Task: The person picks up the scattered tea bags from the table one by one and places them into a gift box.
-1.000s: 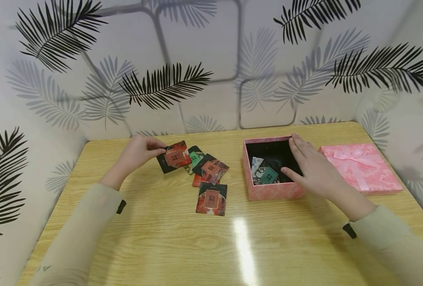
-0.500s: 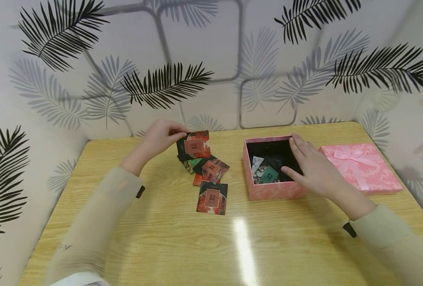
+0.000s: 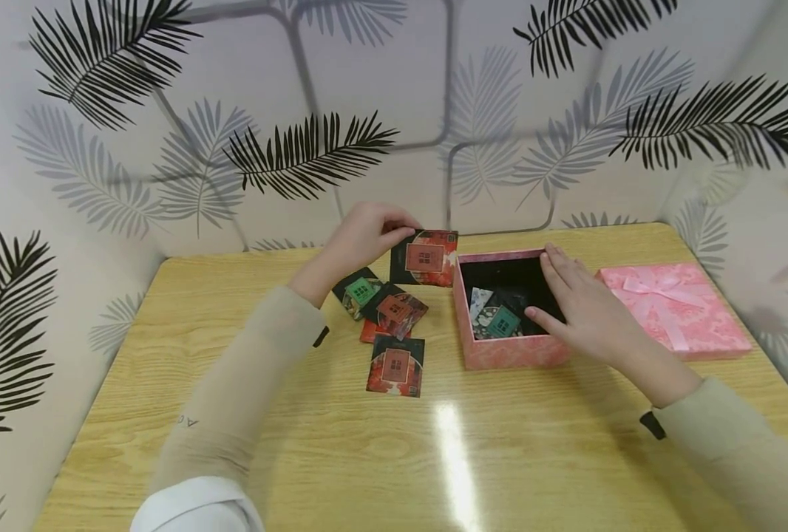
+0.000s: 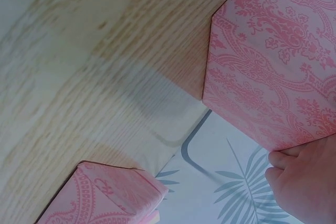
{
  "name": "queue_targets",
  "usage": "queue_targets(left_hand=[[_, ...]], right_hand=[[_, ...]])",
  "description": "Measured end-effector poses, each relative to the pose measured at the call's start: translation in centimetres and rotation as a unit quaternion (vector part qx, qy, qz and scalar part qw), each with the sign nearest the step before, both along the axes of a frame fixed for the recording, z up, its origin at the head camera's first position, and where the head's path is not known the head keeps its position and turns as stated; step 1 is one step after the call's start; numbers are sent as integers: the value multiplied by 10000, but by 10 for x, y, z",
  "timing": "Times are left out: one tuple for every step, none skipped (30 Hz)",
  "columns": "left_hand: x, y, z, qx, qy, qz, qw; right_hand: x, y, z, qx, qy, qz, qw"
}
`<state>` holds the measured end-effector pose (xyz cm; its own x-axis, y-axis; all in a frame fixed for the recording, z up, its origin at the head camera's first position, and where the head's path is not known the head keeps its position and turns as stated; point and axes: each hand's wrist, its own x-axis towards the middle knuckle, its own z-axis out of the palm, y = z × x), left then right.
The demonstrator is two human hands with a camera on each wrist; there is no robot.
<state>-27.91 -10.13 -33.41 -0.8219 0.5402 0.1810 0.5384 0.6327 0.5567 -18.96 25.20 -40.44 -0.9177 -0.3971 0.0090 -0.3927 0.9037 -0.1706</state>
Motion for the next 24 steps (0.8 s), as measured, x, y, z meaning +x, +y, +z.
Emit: queue_targets(left_hand=[[0,5,0,-8,11,-31,10000],[-1,9,0,-6,6,-62,10000],[-1,14,0,20,3,-93,10000],[-2,17,0,53,1,-116,9999],[-2,21,-1,102,3,-125,9999],[-2,25,-1,146,-14,-133,9998],[-3,28,-1,203,-38,-141,9997],[-3,31,-2,271,-85,-152,9995],[-3,34,-2,337,-116,-168,9992],[-3,38,-3,387,-165,-182,9990],[-3,41,-4,422,-224,-198,9987],[-3,45,-5,434,-265,-226,9984],[-3,48,-6,453,-314,-264,9981],[-2,52,-7,463,-354,-305,9978],[-2,56,-8,464,-376,-352,9976],[-1,60,-9,469,-406,-397,9973],[-1,64,-10,477,-418,-445,9970],[0,67,-11,493,-430,-489,9967],[0,71,-13,507,-447,-525,9963],[0,74,-14,529,-458,-556,9960],[0,78,-16,551,-471,-585,9957],[0,81,-19,570,-486,-615,9953],[0,84,-21,580,-503,-639,9950],[0,86,-23,556,-511,-658,9950]], right_hand=[[0,0,0,-6,-1,-5,10000],[0,0,0,-15,2,-9,10000],[0,1,0,-17,12,-6,10000],[0,1,0,-19,18,-1,10000],[0,0,0,-18,25,3,10000],[0,0,0,-14,30,8,10000],[0,0,0,-9,27,5,10000],[0,0,1,5,18,4,10000],[0,0,1,12,4,5,10000],[0,0,1,18,-8,1,10000],[1,0,1,26,-16,-7,10000],[1,0,1,34,-23,-13,10000],[1,1,1,32,-24,-17,10000],[1,1,1,23,-18,-24,10000],[1,1,1,8,-8,-28,10000],[1,1,1,-2,3,-30,10000],[1,2,1,-21,7,-32,10000],[1,2,1,-36,12,-29,10000],[1,2,1,-57,10,-31,10000],[1,2,1,-67,5,-29,10000],[1,2,1,-63,0,-16,10000],[0,2,1,-62,-5,-5,10000],[0,2,0,-61,-1,0,10000],[0,3,0,-56,0,6,10000]])
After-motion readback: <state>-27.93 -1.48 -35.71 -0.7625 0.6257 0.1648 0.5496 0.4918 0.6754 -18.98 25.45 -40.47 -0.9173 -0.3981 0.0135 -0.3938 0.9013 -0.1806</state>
